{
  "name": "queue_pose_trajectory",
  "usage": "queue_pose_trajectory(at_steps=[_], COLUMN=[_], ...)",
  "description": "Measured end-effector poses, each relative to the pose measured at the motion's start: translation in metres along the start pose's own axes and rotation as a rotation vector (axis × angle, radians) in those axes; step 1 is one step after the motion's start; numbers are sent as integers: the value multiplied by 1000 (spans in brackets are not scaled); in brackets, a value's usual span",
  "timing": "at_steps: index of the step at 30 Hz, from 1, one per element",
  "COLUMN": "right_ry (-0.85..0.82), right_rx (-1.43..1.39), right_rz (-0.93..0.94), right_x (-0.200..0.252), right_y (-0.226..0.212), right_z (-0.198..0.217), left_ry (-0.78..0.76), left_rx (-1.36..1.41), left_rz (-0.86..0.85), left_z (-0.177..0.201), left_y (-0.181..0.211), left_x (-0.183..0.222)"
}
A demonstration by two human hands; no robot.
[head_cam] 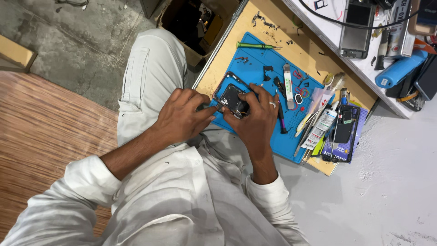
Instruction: The person works on a disassembled smartphone, connecting internal ribbon cables and placing a battery inside the chassis. They use a screwdriver to tighten screws on the device while seated on the floor.
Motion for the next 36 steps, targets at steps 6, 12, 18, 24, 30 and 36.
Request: queue_pose_trajectory(at_steps=[6, 12, 18, 24, 30, 36], right_ry=[5, 25, -37, -61, -112, -136], right_rx=[-6, 7, 34, 22, 31, 2], right_rz=[7, 38, 43, 13, 27, 57], right_x=[3, 7, 21, 25, 23, 24], right_y=[3, 6, 11, 17, 20, 21], right_z=[-1, -2, -1, -2, 2, 8], left_ry=[-85, -294, -294, -353, -348, -313], left_rx=[35, -32, -162, -163, -171, -172], left_rz=[-64, -136, -250, -250, -232, -237], left_z=[13, 19, 15, 10, 13, 15], left_y=[2, 9, 25, 25, 26, 24], left_x=[-37, -68, -65, -64, -67, -68])
Point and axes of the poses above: each hand's wrist, its own x-axis away from the middle knuckle, its own z-axis out of the back of the hand, y = z × x, the point moved 4 cm from there along -x, towards the middle knuckle, and after that the axes turned 3 degrees about z, right-handed, at the moved point
